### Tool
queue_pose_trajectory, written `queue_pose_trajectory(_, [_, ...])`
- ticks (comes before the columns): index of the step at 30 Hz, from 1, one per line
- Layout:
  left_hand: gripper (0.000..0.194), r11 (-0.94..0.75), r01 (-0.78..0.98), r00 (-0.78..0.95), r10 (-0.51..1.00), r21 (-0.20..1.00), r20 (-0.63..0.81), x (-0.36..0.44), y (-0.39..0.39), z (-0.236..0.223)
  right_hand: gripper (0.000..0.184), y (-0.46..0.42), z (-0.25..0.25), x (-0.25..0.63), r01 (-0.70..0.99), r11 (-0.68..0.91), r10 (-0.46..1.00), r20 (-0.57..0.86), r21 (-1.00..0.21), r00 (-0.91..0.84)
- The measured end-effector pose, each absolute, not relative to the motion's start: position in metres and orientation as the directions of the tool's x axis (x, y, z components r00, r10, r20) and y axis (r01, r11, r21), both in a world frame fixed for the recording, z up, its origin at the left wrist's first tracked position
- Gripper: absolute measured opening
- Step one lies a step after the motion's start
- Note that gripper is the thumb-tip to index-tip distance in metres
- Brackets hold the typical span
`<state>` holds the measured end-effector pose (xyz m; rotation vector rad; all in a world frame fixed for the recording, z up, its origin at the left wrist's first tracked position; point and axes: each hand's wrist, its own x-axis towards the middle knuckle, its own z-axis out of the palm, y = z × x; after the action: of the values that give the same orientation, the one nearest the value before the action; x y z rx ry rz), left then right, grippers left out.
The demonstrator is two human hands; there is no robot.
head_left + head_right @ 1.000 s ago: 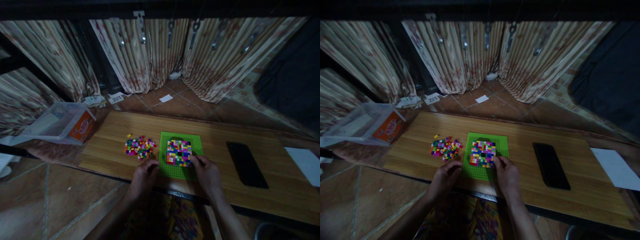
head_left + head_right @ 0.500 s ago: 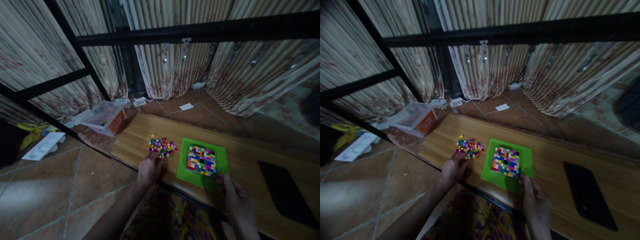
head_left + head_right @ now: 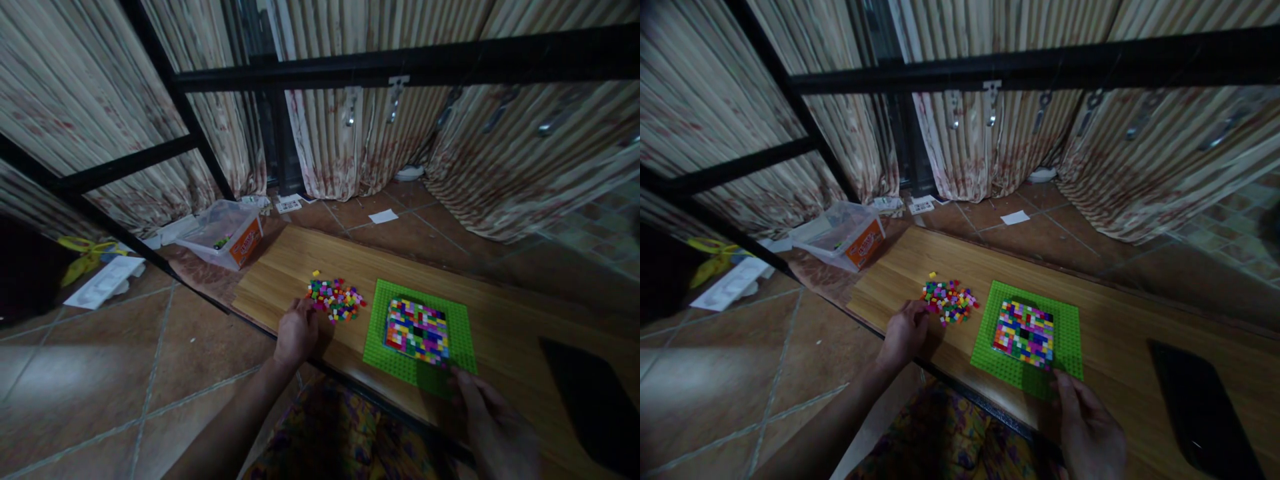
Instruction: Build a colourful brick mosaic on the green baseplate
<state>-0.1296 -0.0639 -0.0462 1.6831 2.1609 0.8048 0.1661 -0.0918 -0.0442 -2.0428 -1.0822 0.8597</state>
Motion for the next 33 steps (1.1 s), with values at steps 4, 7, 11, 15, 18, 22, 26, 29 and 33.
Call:
queue_pose_trajectory(4, [0.019, 0.198, 0.832, -0.281, 0.956, 0.518, 0.086, -0.128, -0.057, -0.047, 0.053, -0.093, -0.047, 0.170, 0.428, -0.457, 0.856, -0.256, -0.780, 0.449])
queue_pose_trajectory(7, [0.016, 0.185, 0.844, -0.258, 0.963, 0.503, 0.079, -0.129, -0.056, -0.046, 0.051, -0.094, -0.046, 0.168, 0.363, -0.451, 0.849, -0.267, -0.815, 0.456])
queue_pose_trajectory(11, [0.016, 0.138, 0.836, -0.213, 0.974, 0.530, 0.082, -0.130, -0.062, -0.044, 0.047, -0.095, -0.044, 0.163, 0.315, -0.408, 0.852, -0.233, -0.857, 0.469])
queue_pose_trajectory(15, [0.015, 0.066, 0.818, -0.151, 0.983, 0.571, 0.102, -0.129, -0.067, -0.044, 0.044, -0.095, -0.045, 0.157, 0.272, -0.367, 0.871, -0.226, -0.890, 0.436])
queue_pose_trajectory(18, [0.013, 0.083, 0.783, -0.167, 0.983, 0.616, 0.078, -0.127, -0.063, -0.040, 0.041, -0.096, -0.047, 0.157, 0.252, -0.324, 0.894, -0.207, -0.912, 0.397])
queue_pose_trajectory(22, [0.013, 0.006, 0.652, -0.106, 0.991, 0.758, 0.083, -0.106, -0.057, -0.026, 0.037, -0.099, -0.049, 0.160, 0.234, -0.282, 0.894, -0.166, -0.930, 0.415])
queue_pose_trajectory(26, [0.014, -0.185, 0.561, 0.189, 0.978, 0.807, 0.093, -0.058, -0.056, -0.014, 0.037, -0.099, -0.047, 0.162, 0.208, -0.260, 0.893, -0.153, -0.943, 0.423])
queue_pose_trajectory(29, [0.013, -0.292, 0.612, 0.293, 0.947, 0.735, 0.132, -0.020, -0.051, -0.012, 0.037, -0.095, -0.043, 0.161, 0.195, -0.214, 0.905, -0.119, -0.957, 0.408])
queue_pose_trajectory(33, [0.009, -0.358, 0.686, 0.348, 0.926, 0.633, 0.146, 0.007, -0.038, -0.015, 0.036, -0.087, -0.039, 0.162, 0.195, -0.176, 0.908, -0.083, -0.965, 0.412])
